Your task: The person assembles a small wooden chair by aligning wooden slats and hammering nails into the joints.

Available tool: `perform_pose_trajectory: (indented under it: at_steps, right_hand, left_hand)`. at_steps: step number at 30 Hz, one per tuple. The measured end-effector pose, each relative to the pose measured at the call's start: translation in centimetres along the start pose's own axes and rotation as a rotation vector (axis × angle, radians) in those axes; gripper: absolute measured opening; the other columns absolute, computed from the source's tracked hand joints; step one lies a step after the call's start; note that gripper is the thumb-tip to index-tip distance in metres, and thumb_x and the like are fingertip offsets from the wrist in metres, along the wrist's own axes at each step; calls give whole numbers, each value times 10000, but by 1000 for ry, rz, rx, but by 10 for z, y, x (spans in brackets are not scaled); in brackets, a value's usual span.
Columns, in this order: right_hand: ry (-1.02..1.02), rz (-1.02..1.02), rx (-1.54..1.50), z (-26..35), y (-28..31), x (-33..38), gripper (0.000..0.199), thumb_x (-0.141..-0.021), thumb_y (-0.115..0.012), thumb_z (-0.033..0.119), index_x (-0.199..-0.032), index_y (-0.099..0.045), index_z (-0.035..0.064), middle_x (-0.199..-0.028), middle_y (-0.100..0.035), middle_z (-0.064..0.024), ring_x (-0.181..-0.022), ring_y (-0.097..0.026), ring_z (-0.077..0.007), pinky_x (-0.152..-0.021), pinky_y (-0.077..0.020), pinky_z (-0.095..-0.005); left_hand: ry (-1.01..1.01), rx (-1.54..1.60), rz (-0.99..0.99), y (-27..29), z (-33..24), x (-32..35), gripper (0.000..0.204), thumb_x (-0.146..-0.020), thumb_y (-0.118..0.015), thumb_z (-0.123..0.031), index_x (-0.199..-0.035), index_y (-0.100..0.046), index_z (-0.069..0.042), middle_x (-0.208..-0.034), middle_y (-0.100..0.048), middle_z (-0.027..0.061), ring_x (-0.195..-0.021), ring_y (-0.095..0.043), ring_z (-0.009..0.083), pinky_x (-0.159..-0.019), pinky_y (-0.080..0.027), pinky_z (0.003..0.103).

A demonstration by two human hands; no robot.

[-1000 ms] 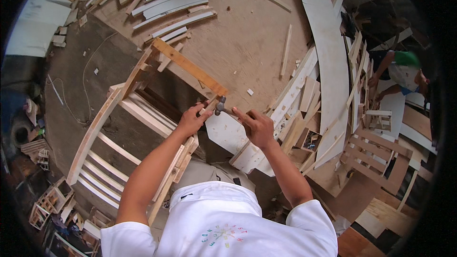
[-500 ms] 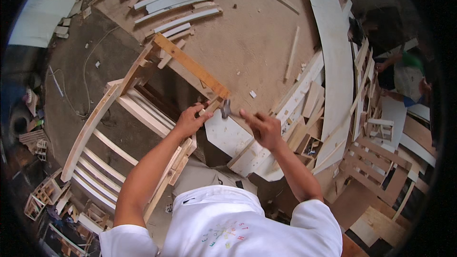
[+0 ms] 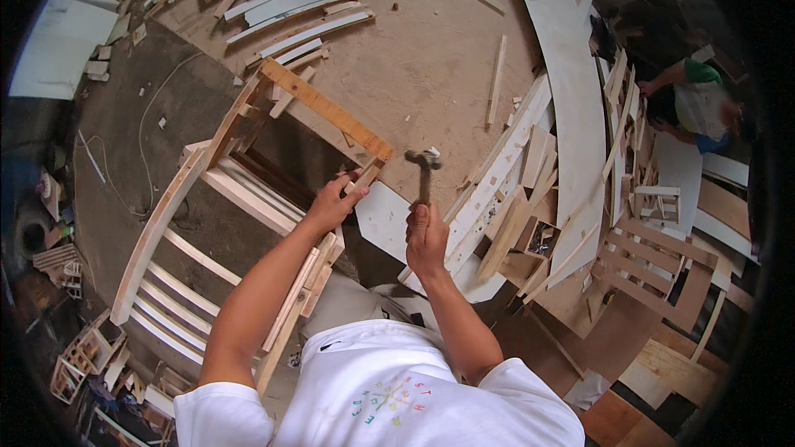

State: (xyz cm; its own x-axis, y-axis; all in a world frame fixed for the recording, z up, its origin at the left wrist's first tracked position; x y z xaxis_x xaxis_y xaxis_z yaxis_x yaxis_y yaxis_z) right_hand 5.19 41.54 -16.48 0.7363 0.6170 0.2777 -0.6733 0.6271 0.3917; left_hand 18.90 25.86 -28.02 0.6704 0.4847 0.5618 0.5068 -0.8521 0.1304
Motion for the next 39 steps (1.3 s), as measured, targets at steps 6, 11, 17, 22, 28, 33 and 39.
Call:
perform_pose_trajectory:
  at_steps: [6, 11, 17, 22, 28, 33, 39]
  right_hand:
    - [139, -79, 417, -20, 2, -1, 333, -1106, -473, 315, -968, -563, 25, -692, -582, -117, -628, -606, -268, -557, -449, -413]
    - [-64, -137, -61, -38, 4, -10, 326, -1095, -501, 303, -960, -538, 8, -692, -601, -201, -620, -637, -377, -550, -460, -499]
    - [110, -99, 118, -23, -11, -2, 277, -1086, -520, 264, -1000, -518, 1, -701, -612, -244, -634, -627, -438, -543, -452, -488]
    - [76, -114, 306, -17, -26, 0, 135, -1041, -544, 110, -1011, -511, -16, -736, -620, -280, -710, -620, -518, -603, -470, -558]
    - [-82, -42, 377, -25, -28, -5, 191, -1069, -507, 187, -1066, -524, -3, -773, -654, -258, -705, -652, -485, -597, -483, -556]
    - [132, -43, 549, -14, -31, -5, 191, -1062, -546, 192, -1077, -526, 2, -739, -634, -232, -721, -656, -491, -631, -501, -555]
    - [175, -30, 508, -8, -30, -4, 197, -1047, -588, 184, -1088, -513, 7, -743, -637, -240, -710, -661, -484, -597, -485, -558]
  left_hand:
    - [-15, 150, 29, -8, 5, 0, 675, -954, -717, -495, -1477, -584, -90, -1465, -564, 239, -1408, -506, 348, -1170, -380, 393]
    - [-18, 138, -2, -6, 0, 1, 663, -950, -723, -483, -1464, -594, -85, -1434, -586, 223, -1382, -530, 349, -1150, -401, 397]
    - [-28, 107, -33, -5, 3, 2, 645, -942, -734, -461, -1445, -610, -76, -1375, -620, 196, -1308, -578, 368, -1110, -437, 399]
    - [-58, 156, -30, -9, 3, 3, 630, -948, -737, -436, -1423, -619, -40, -1362, -631, 197, -1260, -608, 347, -1095, -443, 395]
    - [-33, 111, -28, 2, -13, -2, 656, -944, -733, -450, -1425, -612, -19, -1348, -632, 196, -1267, -606, 339, -1090, -440, 379]
    - [-17, 151, -6, -1, -8, 0, 639, -941, -737, -454, -1424, -624, -52, -1301, -642, 188, -1266, -606, 334, -1080, -447, 383]
    - [-5, 199, 6, -5, 1, -6, 634, -934, -747, -469, -1441, -627, -108, -1315, -640, 183, -1281, -599, 336, -1107, -439, 392]
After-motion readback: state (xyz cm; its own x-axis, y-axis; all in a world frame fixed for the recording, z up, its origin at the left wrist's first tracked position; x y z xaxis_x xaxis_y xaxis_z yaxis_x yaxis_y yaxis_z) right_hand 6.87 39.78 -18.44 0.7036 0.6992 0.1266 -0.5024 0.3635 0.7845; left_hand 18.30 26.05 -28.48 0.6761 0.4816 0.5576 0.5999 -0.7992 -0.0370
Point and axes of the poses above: each hand's wrist, its own x-axis away from the middle knuckle, its own y-axis out of the back of the hand, z = x × y, the point moved 3 cm from there along -x, towards the middle knuckle
